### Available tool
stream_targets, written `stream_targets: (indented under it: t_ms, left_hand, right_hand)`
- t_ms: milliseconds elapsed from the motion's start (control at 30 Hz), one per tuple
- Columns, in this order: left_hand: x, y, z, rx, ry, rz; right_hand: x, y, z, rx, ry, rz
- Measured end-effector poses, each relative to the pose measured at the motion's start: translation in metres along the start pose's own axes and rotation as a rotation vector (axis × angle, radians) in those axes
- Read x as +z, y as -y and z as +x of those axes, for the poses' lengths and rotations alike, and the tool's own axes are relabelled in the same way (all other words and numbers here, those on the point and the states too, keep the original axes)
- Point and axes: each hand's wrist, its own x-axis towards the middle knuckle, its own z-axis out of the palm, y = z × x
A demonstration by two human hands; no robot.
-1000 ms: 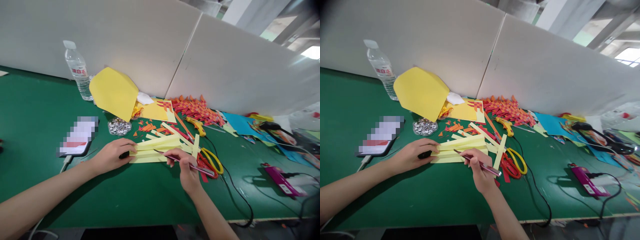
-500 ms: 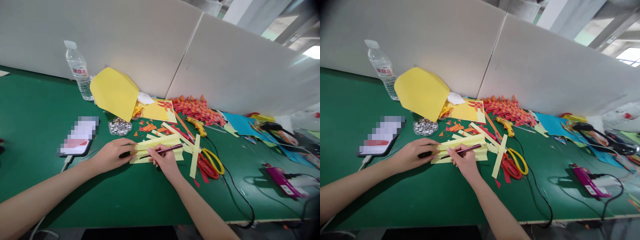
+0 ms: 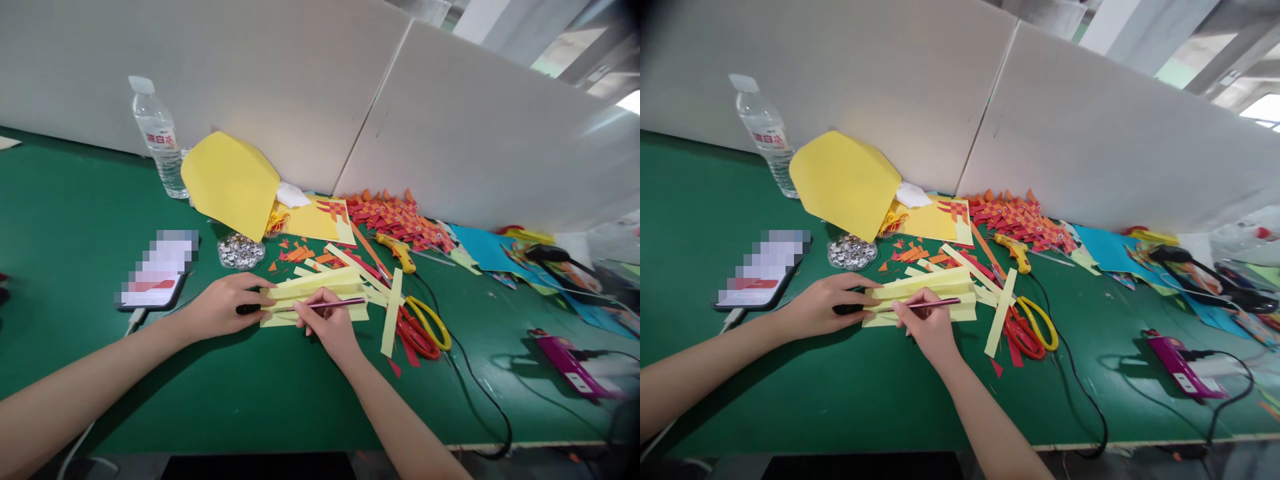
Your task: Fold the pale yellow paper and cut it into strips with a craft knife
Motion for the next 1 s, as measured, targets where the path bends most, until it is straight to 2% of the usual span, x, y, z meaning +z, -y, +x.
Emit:
stream_targets:
  t_ms: [200,467,1000]
  left_hand:
    - [0.000,0.001,-0.001,-0.001,0.006,-0.005]
    - [0.000,-0.001,0.000,-0.003,0.001,0.002]
    - [0.002,0.001,-0.001,0.001,-0.012,0.008]
  right_hand:
    - [0.001,-0.001,0.000,0.018,0.024,-0.045]
    - [-0.001,0.000,0.000,0.004,-0.008,-0.048]
    - [-0.033,-0.002,0.000,-0.009,-0.082,-0.044]
